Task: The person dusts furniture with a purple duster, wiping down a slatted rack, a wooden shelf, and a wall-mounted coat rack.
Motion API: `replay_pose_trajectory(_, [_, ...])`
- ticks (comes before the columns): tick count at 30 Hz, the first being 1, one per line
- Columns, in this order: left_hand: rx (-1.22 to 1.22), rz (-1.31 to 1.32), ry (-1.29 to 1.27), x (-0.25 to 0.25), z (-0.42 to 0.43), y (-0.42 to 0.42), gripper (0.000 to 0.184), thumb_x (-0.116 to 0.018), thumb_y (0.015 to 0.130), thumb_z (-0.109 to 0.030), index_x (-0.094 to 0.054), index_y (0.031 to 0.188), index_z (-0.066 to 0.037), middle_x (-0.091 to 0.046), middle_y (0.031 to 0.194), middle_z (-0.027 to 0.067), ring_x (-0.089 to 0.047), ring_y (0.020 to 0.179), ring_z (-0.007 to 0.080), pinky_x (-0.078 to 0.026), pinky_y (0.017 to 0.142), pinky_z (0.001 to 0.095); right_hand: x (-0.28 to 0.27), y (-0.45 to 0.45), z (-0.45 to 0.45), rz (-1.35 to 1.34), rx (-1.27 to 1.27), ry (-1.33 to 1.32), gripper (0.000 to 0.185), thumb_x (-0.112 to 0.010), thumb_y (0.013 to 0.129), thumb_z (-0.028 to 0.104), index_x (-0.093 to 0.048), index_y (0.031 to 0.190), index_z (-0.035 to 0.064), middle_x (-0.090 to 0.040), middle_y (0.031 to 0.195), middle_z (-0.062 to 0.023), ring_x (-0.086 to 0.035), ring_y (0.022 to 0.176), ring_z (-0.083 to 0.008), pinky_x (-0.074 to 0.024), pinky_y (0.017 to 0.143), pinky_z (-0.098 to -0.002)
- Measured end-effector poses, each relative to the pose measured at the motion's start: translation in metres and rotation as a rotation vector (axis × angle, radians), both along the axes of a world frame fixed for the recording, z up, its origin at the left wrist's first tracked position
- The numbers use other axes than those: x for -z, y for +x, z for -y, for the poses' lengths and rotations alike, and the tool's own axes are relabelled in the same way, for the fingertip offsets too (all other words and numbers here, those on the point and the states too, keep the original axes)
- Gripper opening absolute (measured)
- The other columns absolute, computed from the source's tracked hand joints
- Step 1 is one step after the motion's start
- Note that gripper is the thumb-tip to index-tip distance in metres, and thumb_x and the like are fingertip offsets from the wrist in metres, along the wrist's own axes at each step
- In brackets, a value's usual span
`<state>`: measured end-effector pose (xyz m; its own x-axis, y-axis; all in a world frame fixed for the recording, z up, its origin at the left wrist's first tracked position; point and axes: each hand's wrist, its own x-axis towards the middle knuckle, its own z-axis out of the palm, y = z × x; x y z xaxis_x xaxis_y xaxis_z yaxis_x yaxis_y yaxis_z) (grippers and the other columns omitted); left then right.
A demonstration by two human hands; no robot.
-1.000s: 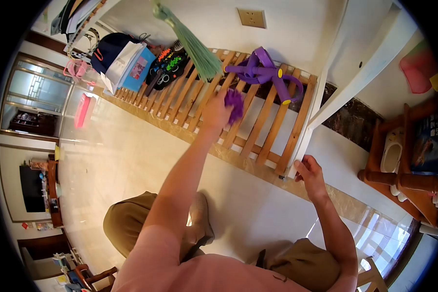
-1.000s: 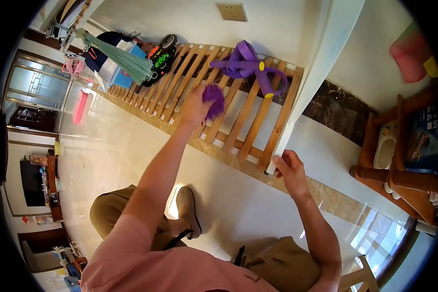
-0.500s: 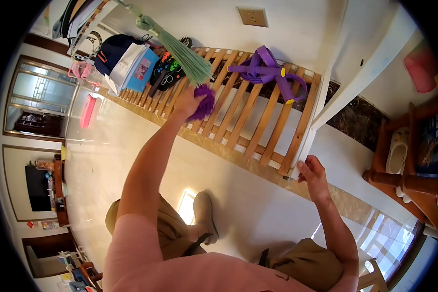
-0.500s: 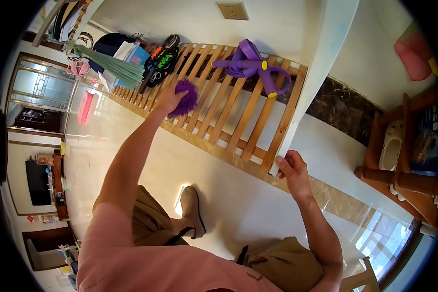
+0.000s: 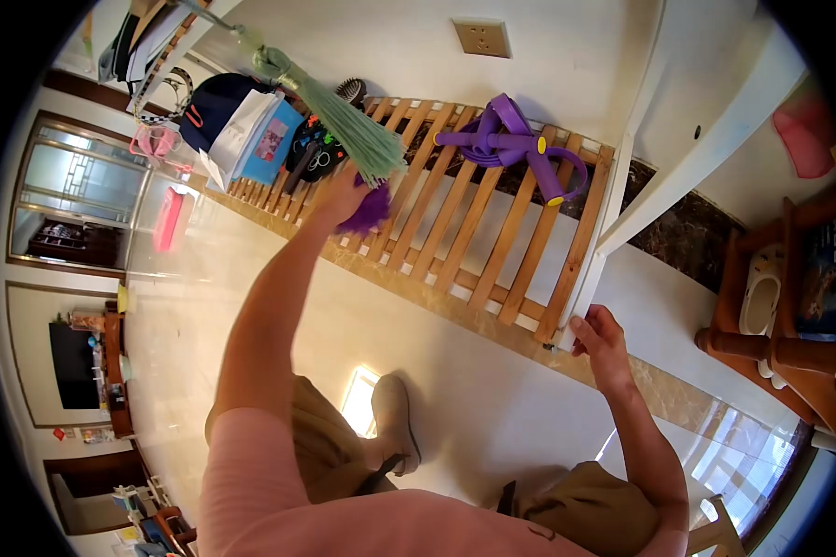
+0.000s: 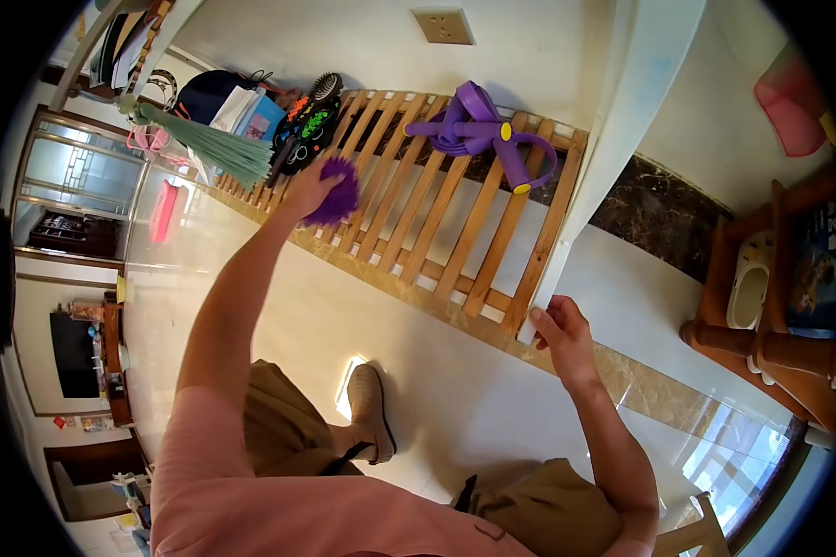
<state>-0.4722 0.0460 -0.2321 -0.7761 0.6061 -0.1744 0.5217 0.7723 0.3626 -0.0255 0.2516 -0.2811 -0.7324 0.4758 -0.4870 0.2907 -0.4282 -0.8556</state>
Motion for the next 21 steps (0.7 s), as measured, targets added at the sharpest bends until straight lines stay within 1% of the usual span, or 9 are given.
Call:
replay_pose_trajectory(1, [-0.026, -0.106, 0.022, 0.007, -0.022, 0.003, 0.049, -0.069, 0.09, -0.031, -0.055, 0.128, -0.005, -0.067, 0.114, 0.0218, -0.066, 0.103, 0.0356, -0.051, 0.091, 0.0426, -0.002, 0.0, -0.001, 0.014, 0.003, 0.002, 0.023, -0.064, 0.096, 0.021, -0.058, 0.108, 0.0019, -0.062, 0.084, -0.001, -0.053, 0.072, -0.0082, -0.0454, 0.063, -0.0249])
replay_pose_trajectory(4, [-0.065, -0.04, 0.211, 0.089, -0.059, 0.022, 0.053, -0.07, 0.088, -0.036, -0.054, 0.128, -0.006, -0.067, 0.111, 0.0232, -0.064, 0.102, 0.0393, -0.051, 0.09, 0.0459, 0.003, 0.001, -0.001, 0.014, -0.003, 0.022, 0.023, -0.063, 0.096, 0.021, -0.058, 0.109, 0.0017, -0.062, 0.084, -0.0011, -0.054, 0.073, -0.0082, -0.0461, 0.064, -0.0248])
replay_pose_trajectory(5, [0.027, -0.298, 0.092, 0.11, -0.061, 0.04, 0.053, -0.071, 0.087, -0.036, -0.054, 0.128, -0.007, -0.067, 0.109, 0.0235, -0.064, 0.102, 0.0398, -0.051, 0.089, 0.0462, 0.003, 0.0, -0.003, 0.011, -0.007, 0.037, 0.023, -0.063, 0.096, 0.021, -0.058, 0.109, 0.0017, -0.062, 0.084, -0.0011, -0.054, 0.073, -0.0082, -0.0461, 0.064, -0.0248])
replay_pose_trajectory(9, [0.059, -0.233, -0.045, 0.084, -0.032, 0.057, 0.05, -0.073, 0.085, -0.035, -0.058, 0.122, -0.005, -0.068, 0.105, 0.0213, -0.065, 0.1, 0.0366, -0.051, 0.089, 0.0435, 0.002, 0.002, -0.001, -0.015, 0.016, -0.01, 0.024, -0.063, 0.096, 0.021, -0.058, 0.109, 0.0015, -0.063, 0.086, -0.002, -0.055, 0.073, -0.0087, -0.0467, 0.064, -0.0254])
replay_pose_trajectory(11, [0.287, 0.207, -0.261, 0.058, -0.01, 0.03, 0.046, -0.075, 0.083, -0.032, -0.062, 0.117, -0.003, -0.068, 0.107, 0.0199, -0.066, 0.101, 0.0335, -0.05, 0.09, 0.0405, 0.003, 0.001, -0.002, 0.006, -0.015, 0.007, 0.021, -0.063, 0.096, 0.02, -0.058, 0.108, 0.0026, -0.06, 0.083, -0.0012, -0.054, 0.069, -0.0093, -0.0471, 0.063, -0.0253])
replay_pose_trajectory(12, [0.298, 0.2, -0.258, 0.051, -0.016, 0.032, 0.046, -0.075, 0.083, -0.032, -0.062, 0.117, -0.003, -0.068, 0.107, 0.0199, -0.066, 0.101, 0.0335, -0.05, 0.09, 0.0405, 0.003, 0.002, -0.002, 0.001, -0.003, 0.012, 0.021, -0.063, 0.096, 0.02, -0.058, 0.108, 0.0026, -0.06, 0.083, -0.0012, -0.054, 0.069, -0.0093, -0.0471, 0.063, -0.0253])
replay_pose_trajectory(15, [0.27, 0.189, -0.025, 0.025, -0.048, 0.05, 0.046, -0.077, 0.079, -0.029, -0.064, 0.115, -0.003, -0.068, 0.11, 0.0193, -0.065, 0.103, 0.0324, -0.049, 0.093, 0.0388, 0.004, 0.002, 0.0, 0.019, 0.009, -0.003, 0.021, -0.064, 0.096, 0.02, -0.058, 0.107, 0.0027, -0.059, 0.081, -0.0016, -0.054, 0.067, -0.0099, -0.0466, 0.062, -0.0255])
replay_pose_trajectory(17, [0.36, 0.345, 0.049, 0.023, -0.103, 0.086, 0.053, -0.075, 0.08, -0.025, -0.059, 0.126, -0.005, -0.067, 0.116, 0.0207, -0.064, 0.108, 0.0337, -0.048, 0.095, 0.0389, 0.003, 0.001, -0.001, 0.017, -0.001, -0.002, 0.021, -0.064, 0.095, 0.02, -0.058, 0.106, 0.0027, -0.059, 0.081, -0.0017, -0.055, 0.067, -0.0102, -0.0466, 0.062, -0.0258])
replay_pose_trajectory(21, [0.365, 0.13, 0.186, 0.078, -0.2, 0.122, 0.063, -0.069, 0.083, -0.019, -0.045, 0.141, -0.007, -0.063, 0.122, 0.0241, -0.061, 0.112, 0.0386, -0.047, 0.097, 0.0422, 0.002, 0.003, -0.002, 0.02, -0.023, -0.011, 0.026, -0.065, 0.096, 0.023, -0.058, 0.109, 0.0024, -0.062, 0.084, -0.0018, -0.056, 0.073, -0.0094, -0.0466, 0.063, -0.0257])
